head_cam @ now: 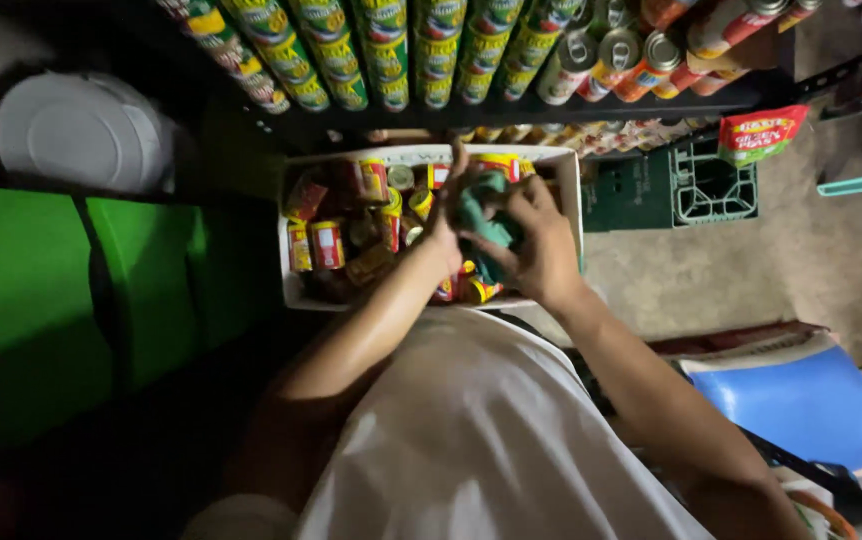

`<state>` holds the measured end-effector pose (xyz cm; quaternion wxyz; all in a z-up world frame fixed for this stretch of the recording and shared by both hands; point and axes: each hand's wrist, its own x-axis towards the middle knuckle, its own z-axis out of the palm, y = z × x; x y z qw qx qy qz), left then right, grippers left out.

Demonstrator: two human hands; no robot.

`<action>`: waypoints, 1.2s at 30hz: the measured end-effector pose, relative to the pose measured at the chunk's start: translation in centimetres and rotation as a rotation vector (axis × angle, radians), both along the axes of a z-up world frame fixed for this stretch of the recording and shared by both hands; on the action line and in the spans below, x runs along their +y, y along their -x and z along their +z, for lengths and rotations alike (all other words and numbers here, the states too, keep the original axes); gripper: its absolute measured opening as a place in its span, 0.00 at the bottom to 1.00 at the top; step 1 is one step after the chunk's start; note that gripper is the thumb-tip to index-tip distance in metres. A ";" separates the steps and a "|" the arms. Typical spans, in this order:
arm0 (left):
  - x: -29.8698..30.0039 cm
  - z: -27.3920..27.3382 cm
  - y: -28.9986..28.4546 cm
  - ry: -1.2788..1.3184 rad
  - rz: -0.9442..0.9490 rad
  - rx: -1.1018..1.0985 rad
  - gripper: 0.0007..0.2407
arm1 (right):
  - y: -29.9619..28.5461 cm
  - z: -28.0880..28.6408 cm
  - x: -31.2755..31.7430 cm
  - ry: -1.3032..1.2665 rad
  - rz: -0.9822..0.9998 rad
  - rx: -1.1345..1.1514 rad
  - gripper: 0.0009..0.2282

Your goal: Wiping canned goods with a cloth and organizing them onto a metal shelf.

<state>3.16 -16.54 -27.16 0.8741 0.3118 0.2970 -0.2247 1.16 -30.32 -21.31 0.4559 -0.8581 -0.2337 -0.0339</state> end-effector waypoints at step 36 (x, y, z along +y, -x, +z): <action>5.6 -9.7 4.9 -0.190 -0.137 0.195 0.34 | 3.5 -4.6 4.8 -0.102 0.106 0.208 0.16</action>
